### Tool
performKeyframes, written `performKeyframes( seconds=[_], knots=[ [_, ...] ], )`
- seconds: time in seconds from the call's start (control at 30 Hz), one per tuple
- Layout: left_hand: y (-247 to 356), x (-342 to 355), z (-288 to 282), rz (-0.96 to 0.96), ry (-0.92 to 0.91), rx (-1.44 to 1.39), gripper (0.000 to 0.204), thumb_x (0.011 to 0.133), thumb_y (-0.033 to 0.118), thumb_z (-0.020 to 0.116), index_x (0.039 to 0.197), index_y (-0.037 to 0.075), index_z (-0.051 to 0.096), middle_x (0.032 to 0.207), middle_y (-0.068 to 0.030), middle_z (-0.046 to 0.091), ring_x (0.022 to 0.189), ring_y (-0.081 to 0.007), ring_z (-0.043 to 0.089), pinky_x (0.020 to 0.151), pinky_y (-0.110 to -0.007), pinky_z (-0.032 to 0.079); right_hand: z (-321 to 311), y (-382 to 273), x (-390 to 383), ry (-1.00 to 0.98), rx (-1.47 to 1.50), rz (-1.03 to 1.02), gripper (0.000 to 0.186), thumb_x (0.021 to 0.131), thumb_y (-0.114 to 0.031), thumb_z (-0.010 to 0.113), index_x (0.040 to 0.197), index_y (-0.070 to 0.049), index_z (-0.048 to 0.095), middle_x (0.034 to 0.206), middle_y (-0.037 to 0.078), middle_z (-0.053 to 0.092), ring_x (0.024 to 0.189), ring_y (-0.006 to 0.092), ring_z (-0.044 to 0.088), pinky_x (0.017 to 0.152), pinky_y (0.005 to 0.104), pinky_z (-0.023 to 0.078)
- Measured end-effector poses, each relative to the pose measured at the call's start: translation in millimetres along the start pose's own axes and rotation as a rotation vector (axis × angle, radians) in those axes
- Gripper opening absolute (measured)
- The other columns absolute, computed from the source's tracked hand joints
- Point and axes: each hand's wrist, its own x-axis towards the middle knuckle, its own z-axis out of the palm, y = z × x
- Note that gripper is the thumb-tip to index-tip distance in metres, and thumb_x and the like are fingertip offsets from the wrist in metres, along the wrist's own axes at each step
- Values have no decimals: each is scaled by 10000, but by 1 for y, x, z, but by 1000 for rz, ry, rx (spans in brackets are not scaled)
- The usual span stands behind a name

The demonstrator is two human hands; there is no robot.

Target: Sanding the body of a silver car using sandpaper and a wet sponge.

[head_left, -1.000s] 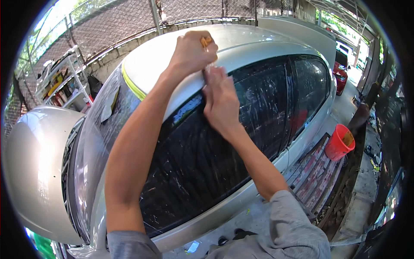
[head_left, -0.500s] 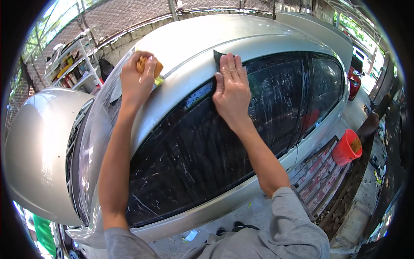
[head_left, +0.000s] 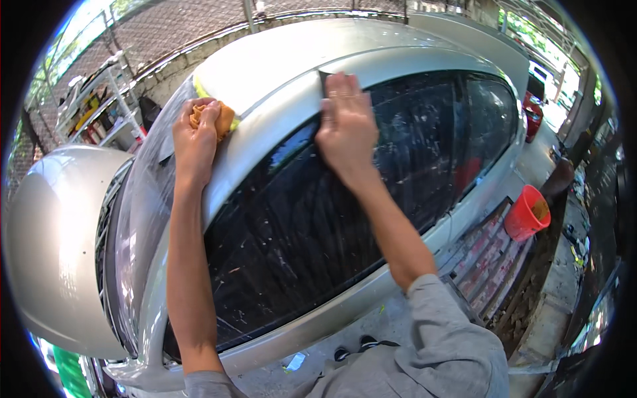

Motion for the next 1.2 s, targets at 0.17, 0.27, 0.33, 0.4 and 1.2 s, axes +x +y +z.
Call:
performKeyframes(
  seconds=[0.17,0.27,0.33,0.4,1.2],
  knots=[
    [-4,2,-5,290,111,218,267,881,205,619,980,-33,689,869,-108,688,820,-167,642,762,-298,514,-22,-2,-7,-232,142,-160,417,837,-27,549,1242,14,640,1299,194,621,1242,340,572,1077,443,437],
    [21,10,47,404,-14,108,246,880,192,611,971,-15,707,843,-98,699,784,-176,654,738,-305,520,-16,34,8,-118,-186,-26,418,912,-102,543,1309,21,584,1349,248,566,1317,331,508,1076,448,423],
    [32,36,83,384,-199,156,207,834,155,614,911,-2,725,748,-100,696,724,-158,662,696,-322,533,-18,11,-8,-154,-16,-134,424,903,-117,560,1302,23,590,1337,255,572,1308,347,514,1079,455,416],
    [58,58,137,541,-320,329,256,778,207,612,876,-5,716,758,-203,691,726,-274,699,722,-382,546,-13,39,3,-200,83,-6,432,881,-139,601,1284,15,609,1305,238,602,1298,359,524,1099,469,389],
    [46,70,205,528,-358,509,288,881,199,728,1067,38,579,846,-128,657,771,-212,637,729,-339,507,-46,269,66,-108,-136,-35,308,912,-102,501,1147,30,652,1307,239,590,1245,393,537,1081,429,418]
  ],
)
